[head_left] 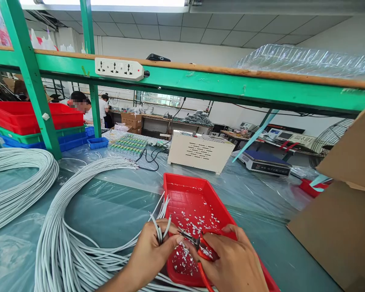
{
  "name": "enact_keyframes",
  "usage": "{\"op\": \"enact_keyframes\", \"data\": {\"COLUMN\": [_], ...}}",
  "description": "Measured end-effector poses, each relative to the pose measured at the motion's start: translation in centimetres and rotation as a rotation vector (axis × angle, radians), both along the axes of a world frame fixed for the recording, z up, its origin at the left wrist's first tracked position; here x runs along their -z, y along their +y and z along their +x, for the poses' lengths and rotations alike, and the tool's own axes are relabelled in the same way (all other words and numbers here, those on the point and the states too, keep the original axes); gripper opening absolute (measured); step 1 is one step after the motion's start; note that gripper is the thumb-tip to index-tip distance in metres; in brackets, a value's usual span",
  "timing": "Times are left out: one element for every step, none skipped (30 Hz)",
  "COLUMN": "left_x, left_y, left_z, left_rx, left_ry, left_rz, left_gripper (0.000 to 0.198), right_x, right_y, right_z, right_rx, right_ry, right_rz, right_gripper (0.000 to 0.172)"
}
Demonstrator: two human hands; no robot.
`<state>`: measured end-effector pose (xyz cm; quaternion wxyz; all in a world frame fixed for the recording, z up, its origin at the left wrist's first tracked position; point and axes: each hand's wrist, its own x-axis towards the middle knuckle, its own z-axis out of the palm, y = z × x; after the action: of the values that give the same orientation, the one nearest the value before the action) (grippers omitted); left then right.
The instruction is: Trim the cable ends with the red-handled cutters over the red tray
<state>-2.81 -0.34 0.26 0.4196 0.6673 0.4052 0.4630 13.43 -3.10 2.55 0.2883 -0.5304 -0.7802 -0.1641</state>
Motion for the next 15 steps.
{"op": "enact_keyframes", "data": {"left_x": [0.0, 0.1, 0.1, 0.0, 0.0, -0.1, -0.2, -0.2, -0.3, -0.4, -0.4, -0.5, -0.5, -0.5, -0.5], "left_y": [0.0, 0.0, -0.1, -0.2, -0.3, -0.4, -0.5, -0.5, -0.5, -0.5, -0.4, -0.2, -0.1, 0.0, 0.1], "left_z": [0.0, -0.1, -0.1, -0.1, -0.1, -0.1, 0.0, 0.0, 0.1, 0.1, 0.2, 0.2, 0.2, 0.2, 0.2], "left_rx": [-0.007, -0.017, -0.031, -0.047, -0.061, -0.07, -0.074, -0.079, -0.084, -0.086, -0.076, -0.05, -0.02, 0.007, 0.034], "left_ry": [-0.001, 0.008, 0.028, 0.06, 0.094, 0.124, 0.147, 0.153, 0.145, 0.124, 0.092, 0.053, 0.005, -0.041, -0.077], "left_rz": [-0.008, 0.004, 0.039, 0.092, 0.152, 0.204, 0.239, 0.246, 0.223, 0.179, 0.124, 0.067, 0.014, -0.036, -0.088], "left_gripper": [0.017, 0.018, 0.018, 0.018, 0.018, 0.018, 0.017, 0.017, 0.016, 0.017, 0.017, 0.017, 0.018, 0.02, 0.022], "right_x": [0.1, 0.2, 0.4, 0.6, 0.9, 1.1, 1.3, 1.5, 1.6, 1.6, 1.6, 1.6, 1.5, 1.4, 1.4], "right_y": [0.0, 0.0, 0.0, 0.0, -0.1, -0.2, -0.3, -0.4, -0.5, -0.5, -0.5, -0.4, -0.3, -0.2, 0.0], "right_z": [0.0, -0.1, -0.2, -0.3, -0.4, -0.4, -0.5, -0.5, -0.5, -0.4, -0.3, -0.1, 0.0, 0.1, 0.3], "right_rx": [0.006, 0.016, 0.03, 0.049, 0.071, 0.094, 0.114, 0.129, 0.14, 0.141, 0.136, 0.126, 0.114, 0.1, 0.083], "right_ry": [-0.006, -0.017, -0.026, -0.031, -0.032, -0.028, -0.019, -0.006, 0.007, 0.024, 0.046, 0.073, 0.104, 0.142, 0.191], "right_rz": [-0.005, -0.018, -0.042, -0.075, -0.118, -0.167, -0.217, -0.261, -0.296, -0.325, -0.349, -0.369, -0.388, -0.407, -0.424], "right_gripper": [0.032, 0.033, 0.035, 0.036, 0.038, 0.039, 0.041, 0.042, 0.044, 0.045, 0.045, 0.045, 0.044, 0.043, 0.041]}}
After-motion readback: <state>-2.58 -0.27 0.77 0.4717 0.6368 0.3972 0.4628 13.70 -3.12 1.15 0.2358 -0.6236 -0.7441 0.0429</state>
